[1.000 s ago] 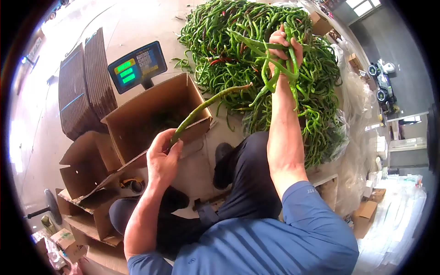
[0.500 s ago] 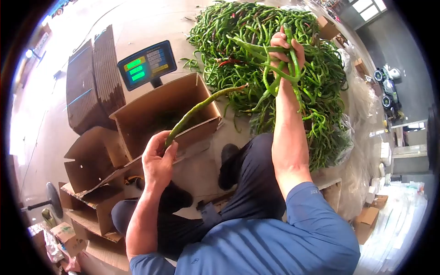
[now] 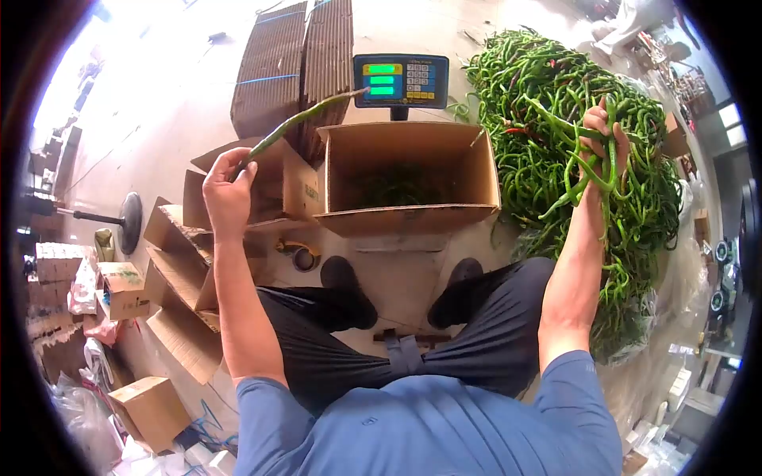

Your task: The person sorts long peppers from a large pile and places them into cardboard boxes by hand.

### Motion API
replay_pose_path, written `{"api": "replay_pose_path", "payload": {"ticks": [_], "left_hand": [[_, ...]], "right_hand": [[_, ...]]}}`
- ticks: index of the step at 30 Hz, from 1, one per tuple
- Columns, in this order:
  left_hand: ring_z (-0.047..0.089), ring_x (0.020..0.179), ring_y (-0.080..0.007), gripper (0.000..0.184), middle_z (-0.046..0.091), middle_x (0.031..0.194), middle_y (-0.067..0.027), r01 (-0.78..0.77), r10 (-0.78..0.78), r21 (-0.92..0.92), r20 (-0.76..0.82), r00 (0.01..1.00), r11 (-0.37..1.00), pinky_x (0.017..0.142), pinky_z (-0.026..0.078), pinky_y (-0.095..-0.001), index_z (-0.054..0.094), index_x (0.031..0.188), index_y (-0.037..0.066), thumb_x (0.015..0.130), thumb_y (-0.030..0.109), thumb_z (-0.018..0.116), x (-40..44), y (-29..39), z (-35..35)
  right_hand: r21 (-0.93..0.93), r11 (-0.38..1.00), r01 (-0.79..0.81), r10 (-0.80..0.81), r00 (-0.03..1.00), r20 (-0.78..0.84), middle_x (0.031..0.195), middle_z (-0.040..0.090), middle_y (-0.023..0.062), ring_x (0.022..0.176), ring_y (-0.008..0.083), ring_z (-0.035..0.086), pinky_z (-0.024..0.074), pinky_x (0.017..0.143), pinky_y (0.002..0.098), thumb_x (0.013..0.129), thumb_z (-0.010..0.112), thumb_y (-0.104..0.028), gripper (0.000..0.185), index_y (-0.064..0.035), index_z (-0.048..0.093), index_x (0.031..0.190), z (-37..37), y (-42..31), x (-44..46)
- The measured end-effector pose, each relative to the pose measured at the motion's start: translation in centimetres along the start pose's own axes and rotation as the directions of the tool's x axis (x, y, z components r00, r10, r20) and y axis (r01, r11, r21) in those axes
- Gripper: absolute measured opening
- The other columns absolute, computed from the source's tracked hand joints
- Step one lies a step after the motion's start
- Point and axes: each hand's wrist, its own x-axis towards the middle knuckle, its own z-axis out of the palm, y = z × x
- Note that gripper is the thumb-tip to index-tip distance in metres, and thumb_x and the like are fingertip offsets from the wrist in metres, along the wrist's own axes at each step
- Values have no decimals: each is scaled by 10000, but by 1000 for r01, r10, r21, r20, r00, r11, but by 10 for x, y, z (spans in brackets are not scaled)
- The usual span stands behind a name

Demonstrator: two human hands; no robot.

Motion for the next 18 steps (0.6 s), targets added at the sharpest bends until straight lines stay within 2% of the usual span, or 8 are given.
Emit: {"api": "replay_pose_path", "payload": {"ticks": [3,4,5,7,12,13,15,18], "left_hand": [[655,954,-142,162,706,985,-11,35,-27,194,-42,999,980,880,503,-282,716,1005,40,857,-22,691,8,-15,-26],[625,1163,-243,154,718,1056,-63,-100,119,248,-63,991,964,987,475,-352,718,965,46,825,-17,701,18,-42,-37],[525,1317,-311,163,707,1153,-101,-67,86,238,-68,994,969,1082,407,-410,724,957,62,811,-9,707,23,-54,-47],[525,1310,-334,166,708,1184,-93,-79,131,428,-94,987,900,1129,367,-415,729,942,81,801,-4,712,36,-82,-66],[234,1494,-367,580,319,1576,-253,219,-163,525,-151,975,822,1227,209,-431,651,1307,224,749,71,632,40,-167,-96],[412,1404,-328,586,468,1485,-236,264,-200,521,-176,964,812,1164,331,-407,636,1329,160,754,50,613,36,-171,-94],[594,1212,-252,508,627,1317,-180,491,-474,187,-127,871,851,1031,461,-353,625,1321,57,813,51,611,37,-155,-89],[674,969,-156,325,733,1057,-98,223,-204,120,-152,967,967,880,524,-287,674,1213,-13,901,75,645,35,-112,-48]], "right_hand": [[17,1000,-17,17,1000,-10,1075,454,113,882,127,501,409,502,197,942,577,-55,496,90,392,1379,-2,9,4],[11,1000,-20,20,1000,-12,1075,455,115,880,126,501,410,497,195,942,577,-55,495,89,394,1379,-2,11,6],[4,999,-33,33,999,-8,1074,457,116,878,127,502,410,498,196,942,576,-56,494,86,394,1379,-3,13,8],[-13,998,-59,59,998,-2,1072,460,119,874,130,503,411,501,197,943,575,-57,492,80,392,1378,-6,15,11],[-16,993,-118,119,993,14,1068,463,118,866,123,508,421,509,208,951,561,-56,477,80,382,1372,-4,25,13],[-25,993,-114,114,993,5,1067,465,117,865,123,508,424,514,209,954,557,-57,471,80,384,1371,-1,27,13],[-38,993,-113,113,994,-4,1065,467,117,864,123,507,429,519,209,959,552,-62,464,82,388,1367,4,33,14],[-56,992,-114,113,993,-17,1070,470,122,880,121,503,434,517,203,961,555,-82,480,93,385,1373,10,39,13]]}}
